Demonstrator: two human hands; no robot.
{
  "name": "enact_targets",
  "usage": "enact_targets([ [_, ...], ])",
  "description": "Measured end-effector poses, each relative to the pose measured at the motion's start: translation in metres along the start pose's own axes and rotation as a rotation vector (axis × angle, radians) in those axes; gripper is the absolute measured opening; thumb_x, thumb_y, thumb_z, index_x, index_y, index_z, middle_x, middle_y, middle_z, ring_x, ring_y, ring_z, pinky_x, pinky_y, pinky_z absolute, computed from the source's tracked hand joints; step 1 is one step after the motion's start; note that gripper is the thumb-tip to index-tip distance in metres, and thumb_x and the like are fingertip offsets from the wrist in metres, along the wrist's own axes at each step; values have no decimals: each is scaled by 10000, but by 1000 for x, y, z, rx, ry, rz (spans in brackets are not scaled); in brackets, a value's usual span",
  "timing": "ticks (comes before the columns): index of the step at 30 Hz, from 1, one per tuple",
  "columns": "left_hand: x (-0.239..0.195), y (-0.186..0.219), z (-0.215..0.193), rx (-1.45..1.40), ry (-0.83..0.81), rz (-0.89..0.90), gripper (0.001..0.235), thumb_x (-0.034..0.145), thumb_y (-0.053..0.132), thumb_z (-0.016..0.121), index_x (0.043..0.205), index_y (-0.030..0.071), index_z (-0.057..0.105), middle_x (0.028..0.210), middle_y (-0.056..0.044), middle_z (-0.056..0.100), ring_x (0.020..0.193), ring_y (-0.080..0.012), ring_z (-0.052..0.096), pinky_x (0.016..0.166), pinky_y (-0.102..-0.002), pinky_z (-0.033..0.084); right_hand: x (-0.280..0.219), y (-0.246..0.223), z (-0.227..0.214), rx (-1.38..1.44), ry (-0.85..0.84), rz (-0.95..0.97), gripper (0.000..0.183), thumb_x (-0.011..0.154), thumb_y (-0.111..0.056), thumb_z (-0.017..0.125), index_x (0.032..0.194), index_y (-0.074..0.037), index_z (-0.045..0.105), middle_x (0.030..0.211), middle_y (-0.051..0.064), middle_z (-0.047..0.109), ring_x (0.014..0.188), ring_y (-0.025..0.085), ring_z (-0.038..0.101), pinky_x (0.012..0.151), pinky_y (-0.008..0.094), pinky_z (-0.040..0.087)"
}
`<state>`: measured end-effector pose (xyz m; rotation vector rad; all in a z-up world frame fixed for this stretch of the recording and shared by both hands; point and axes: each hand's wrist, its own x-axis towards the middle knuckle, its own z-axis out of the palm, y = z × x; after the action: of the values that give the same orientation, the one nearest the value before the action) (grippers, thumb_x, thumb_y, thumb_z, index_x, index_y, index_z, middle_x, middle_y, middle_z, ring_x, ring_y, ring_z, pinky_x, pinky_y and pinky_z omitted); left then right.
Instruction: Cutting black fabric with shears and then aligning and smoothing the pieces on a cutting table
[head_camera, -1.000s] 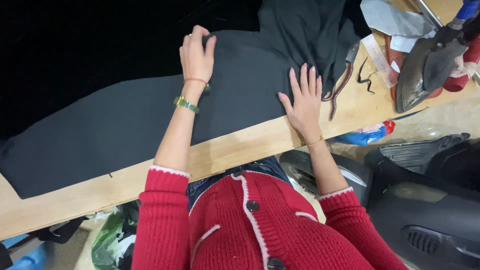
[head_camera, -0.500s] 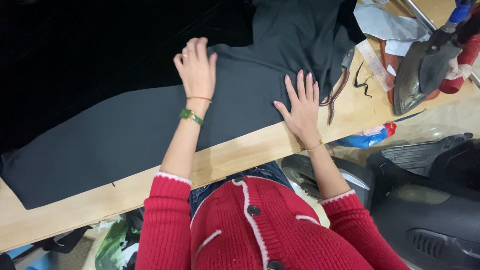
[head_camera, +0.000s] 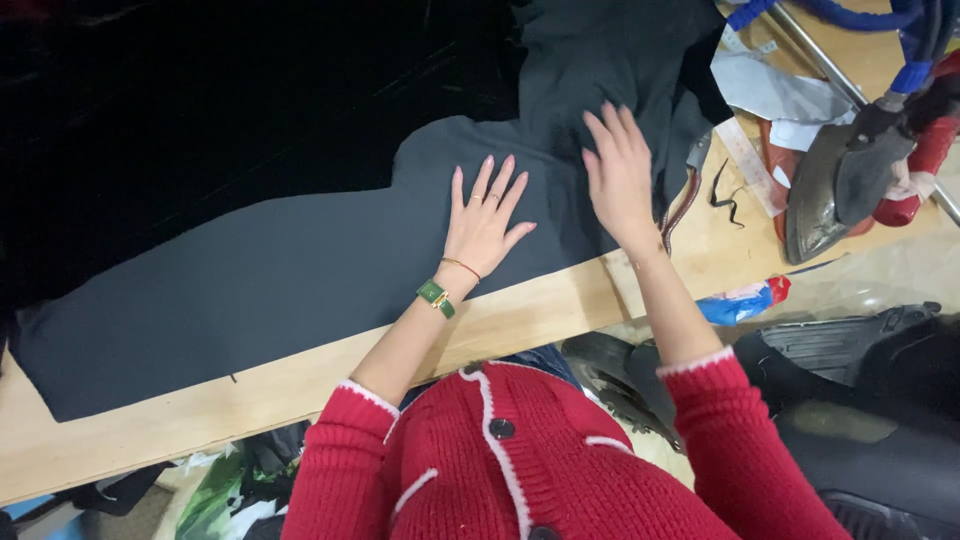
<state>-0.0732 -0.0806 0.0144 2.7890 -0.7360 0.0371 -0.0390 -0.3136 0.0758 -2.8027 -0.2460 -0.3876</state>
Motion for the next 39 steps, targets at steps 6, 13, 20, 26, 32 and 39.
enact_targets([
  [6, 11, -32, -4, 74, 283, -9, 622, 1037, 551, 572, 1545, 196, 520, 1658, -81, 352, 1530, -321, 312, 1199, -692, 210, 107, -7, 30, -100, -47, -376, 570, 1048, 108, 417, 1576, -104, 454, 1603, 203, 419, 1439, 440, 420, 1129, 540, 377],
  [13, 11, -39, -12, 85, 185, -28, 699, 1041, 611, 463, 1611, 214, 385, 1691, -61, 290, 1552, -284, 288, 1236, -648, 176, 171, 13, 36, -291, -13, -745, 163, 1001, -75, 713, 1155, -124, 736, 1570, 144, 552, 1461, 348, 463, 1191, 474, 362],
  [20, 11, -35, -28, 108, 95, -117, 901, 1021, 681, 535, 1667, 144, 208, 1730, -106, 117, 1599, -267, 186, 1281, -539, 181, 128, 19, -62, 376, -397, -365, 336, 1132, -204, 440, 1052, -83, 743, 1294, 168, 714, 1288, 326, 641, 1276, 569, 291],
  [26, 10, -42, -27, -68, 26, -198, 1104, 934, 552, 751, 1676, 132, 49, 1746, -110, -13, 1613, -291, -20, 1325, -521, 39, 61, 8, -60, -3, -861, -320, 110, 847, -306, 678, 834, -208, 726, 799, 47, 789, 858, 319, 758, 827, 471, 587],
  [32, 3, -53, 2, -227, 269, -53, 251, 882, 282, 719, 1116, 263, 631, 1128, 30, 470, 1474, -231, 331, 1307, -520, 171, 77, -24, -53, 109, -966, -123, 353, 1041, -293, 464, 1310, -181, 665, 1305, 133, 712, 1144, 427, 668, 991, 593, 526],
  [39, 6, -47, 7, -272, 297, 101, 125, 829, 177, 614, 897, 204, 513, 1334, 67, 606, 1422, -153, 467, 1273, -470, 307, 103, -16, -16, 139, -548, -363, 229, 1038, -64, 562, 1184, -116, 730, 1130, 105, 773, 1075, 337, 708, 900, 488, 569],
])
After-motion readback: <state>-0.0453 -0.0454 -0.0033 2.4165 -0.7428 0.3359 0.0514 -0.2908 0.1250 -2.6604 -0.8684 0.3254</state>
